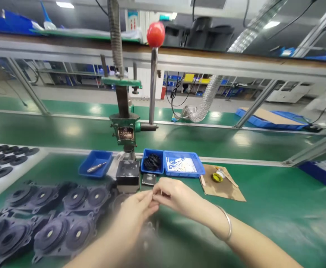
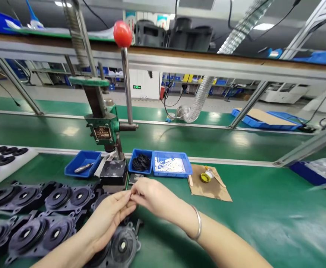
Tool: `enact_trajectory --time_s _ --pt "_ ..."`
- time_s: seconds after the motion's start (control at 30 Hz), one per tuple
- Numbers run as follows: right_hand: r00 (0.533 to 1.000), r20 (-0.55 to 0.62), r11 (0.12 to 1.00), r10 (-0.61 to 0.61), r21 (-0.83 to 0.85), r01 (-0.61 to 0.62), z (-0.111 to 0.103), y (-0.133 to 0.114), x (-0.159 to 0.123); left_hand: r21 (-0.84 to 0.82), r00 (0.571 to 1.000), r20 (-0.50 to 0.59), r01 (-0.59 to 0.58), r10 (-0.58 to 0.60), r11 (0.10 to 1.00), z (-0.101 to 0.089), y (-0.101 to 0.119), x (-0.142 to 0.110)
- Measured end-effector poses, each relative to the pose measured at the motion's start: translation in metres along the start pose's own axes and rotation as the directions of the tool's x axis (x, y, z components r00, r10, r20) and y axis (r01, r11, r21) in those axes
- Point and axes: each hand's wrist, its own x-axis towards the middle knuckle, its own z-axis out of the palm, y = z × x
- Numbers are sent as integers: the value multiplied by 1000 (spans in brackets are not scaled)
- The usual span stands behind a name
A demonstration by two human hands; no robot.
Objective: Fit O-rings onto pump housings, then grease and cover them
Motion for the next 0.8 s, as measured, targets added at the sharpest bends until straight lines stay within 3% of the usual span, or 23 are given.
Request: enact_trajectory --time_s 0.2,0.47,0.57,0.67,0.8 --pt "995 -93 995 28 98 -19 21 4 -3 -48 999 -35 -7 6 999 -14 3 -1" --pt "997 -60 973 39 227 -24 22 -1 -2 -136 995 -77 -76 66 988 -17 1 2" --pt "978 -103 878 184 464 -116 24 3 -1 -174 994 -85 -76 62 982 -17 0 3" --pt "960 -41 717 278 674 -179 25 6 -3 -192 994 -102 -65 46 979 -17 3 2" --pt "960 0 692 280 693 -202 25 6 -6 -173 993 -108 -58 39 983 -20 7 -1"
